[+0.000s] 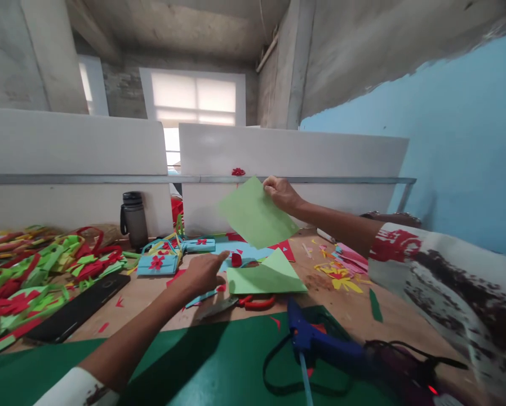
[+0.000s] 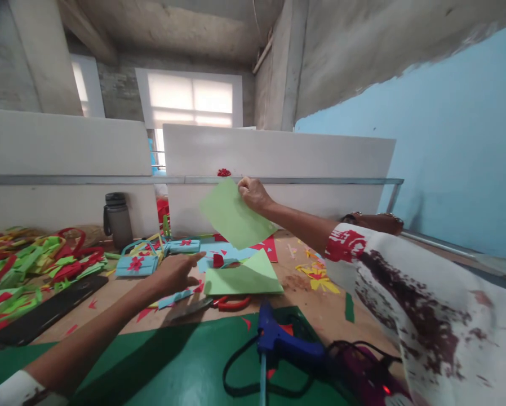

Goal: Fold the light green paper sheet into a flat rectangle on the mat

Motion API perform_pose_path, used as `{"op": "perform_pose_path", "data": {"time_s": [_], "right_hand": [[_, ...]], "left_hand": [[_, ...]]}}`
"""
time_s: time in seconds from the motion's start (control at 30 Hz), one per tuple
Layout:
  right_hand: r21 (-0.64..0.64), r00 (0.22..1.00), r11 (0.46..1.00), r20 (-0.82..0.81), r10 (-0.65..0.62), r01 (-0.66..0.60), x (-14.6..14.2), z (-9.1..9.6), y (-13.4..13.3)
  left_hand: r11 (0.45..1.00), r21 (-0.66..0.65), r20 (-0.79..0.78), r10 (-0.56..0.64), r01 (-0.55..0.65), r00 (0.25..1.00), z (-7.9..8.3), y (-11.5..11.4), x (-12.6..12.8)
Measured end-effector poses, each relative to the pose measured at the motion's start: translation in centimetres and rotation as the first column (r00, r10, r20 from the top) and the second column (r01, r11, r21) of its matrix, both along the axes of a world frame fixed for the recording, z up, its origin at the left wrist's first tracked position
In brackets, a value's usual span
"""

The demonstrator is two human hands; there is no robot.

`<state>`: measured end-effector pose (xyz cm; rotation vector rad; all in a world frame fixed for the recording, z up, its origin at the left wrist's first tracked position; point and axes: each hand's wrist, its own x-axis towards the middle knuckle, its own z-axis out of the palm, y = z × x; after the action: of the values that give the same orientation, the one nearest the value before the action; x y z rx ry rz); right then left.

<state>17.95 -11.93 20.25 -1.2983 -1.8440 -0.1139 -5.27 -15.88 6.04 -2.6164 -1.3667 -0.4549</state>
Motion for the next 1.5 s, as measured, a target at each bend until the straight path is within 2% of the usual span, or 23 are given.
{"op": "perform_pose_path", "data": {"time_s": [0.07, 0.17, 0.2, 0.23, 0.27, 0.33, 0.43, 0.57, 0.67, 0.73, 0.77, 0.83, 0.9, 0.97, 1.0, 1.03, 1.17, 1.4, 1.5], "right_hand": [[0.021, 0.999, 0.999, -0.003, 0.048, -0.048, -0.5, 0.5, -2.4], [0.04, 0.992, 0.991, -0.009, 0.129, -0.128, -1.8, 0.8, -6.5], [0.037, 0.988, 0.987, -0.01, 0.156, -0.155, -2.4, 0.8, -7.9], [0.032, 0.983, 0.983, -0.01, 0.181, -0.181, -3.1, 0.7, -9.2], [0.028, 0.979, 0.978, -0.011, 0.205, -0.205, -3.7, 0.5, -10.6], [0.008, 0.966, 0.966, -0.012, 0.259, -0.259, -5.0, 0.0, -13.1], [-0.018, 0.946, 0.946, -0.03, 0.324, -0.324, -6.2, -1.1, -16.3], [-0.016, 0.938, 0.945, -0.127, 0.323, -0.327, -5.2, -3.0, -19.7], [-0.037, 0.935, 0.956, -0.225, 0.275, -0.29, -3.4, -5.1, -21.6], [-0.116, 0.92, 0.952, -0.313, 0.234, -0.282, -2.3, -6.7, -22.4], [-0.168, 0.893, 0.939, -0.396, 0.214, -0.3, -2.0, -7.5, -22.7], [-0.183, 0.822, 0.922, -0.533, 0.2, -0.343, -1.9, -9.0, -22.9], [-0.179, 0.688, 0.867, -0.689, 0.228, -0.466, -2.2, -10.3, -22.9], [-0.123, 0.505, 0.781, -0.82, 0.267, -0.613, -2.8, -11.4, -22.8], [-0.098, 0.447, 0.753, -0.851, 0.275, -0.651, -3.0, -11.9, -22.7], [-0.091, 0.42, 0.74, -0.866, 0.272, -0.667, -3.2, -12.4, -22.7], [-0.143, 0.461, 0.769, -0.861, 0.213, -0.623, -3.5, -13.6, -22.7], [-0.052, 0.451, 0.794, -0.844, 0.289, -0.606, -3.0, -14.3, -22.3], [-0.078, 0.472, 0.807, -0.842, 0.261, -0.585, -2.8, -14.8, -21.9]], "left_hand": [[0.992, 0.1, 0.117, 0.068, -0.08, 0.991, 1.7, -0.8, -0.8], [0.942, 0.267, 0.301, 0.119, -0.204, 0.946, 4.3, -3.0, -1.9], [0.92, 0.317, 0.359, 0.108, -0.23, 0.927, 5.1, -3.8, -2.1], [0.896, 0.39, 0.452, 0.015, -0.213, 0.892, 5.7, -4.7, -2.3], [0.895, 0.412, 0.504, -0.068, -0.17, 0.861, 6.2, -5.6, -2.5], [0.939, 0.34, 0.606, -0.175, -0.053, 0.776, 6.8, -7.5, -2.6], [0.988, 0.122, 0.685, -0.152, 0.094, 0.712, 6.6, -9.9, -2.7], [0.985, -0.053, 0.739, -0.07, 0.162, 0.67, 5.4, -12.9, -3.3], [0.974, -0.122, 0.786, -0.024, 0.193, 0.618, 4.4, -14.6, -4.1], [0.964, -0.166, 0.832, 0.025, 0.206, 0.554, 3.8, -15.1, -4.6], [0.952, -0.207, 0.866, 0.07, 0.227, 0.494, 3.5, -15.1, -4.8], [0.916, -0.291, 0.909, 0.175, 0.276, 0.379, 2.8, -14.8, -5.1], [0.883, -0.356, 0.913, 0.259, 0.306, 0.315, 2.1, -14.0, -5.4], [0.869, -0.392, 0.906, 0.306, 0.303, 0.294, 1.4, -13.2, -5.8], [0.86, -0.411, 0.899, 0.328, 0.302, 0.291, 1.0, -12.9, -5.9], [0.852, -0.427, 0.893, 0.346, 0.301, 0.288, 0.7, -12.7, -6.1], [0.822, -0.474, 0.872, 0.388, 0.315, 0.298, -0.1, -12.6, -6.4], [0.8, -0.485, 0.868, 0.391, 0.353, 0.306, -0.4, -13.0, -6.4], [0.788, -0.508, 0.862, 0.464, 0.349, 0.205, 0.0, -13.2, -6.1]]}}
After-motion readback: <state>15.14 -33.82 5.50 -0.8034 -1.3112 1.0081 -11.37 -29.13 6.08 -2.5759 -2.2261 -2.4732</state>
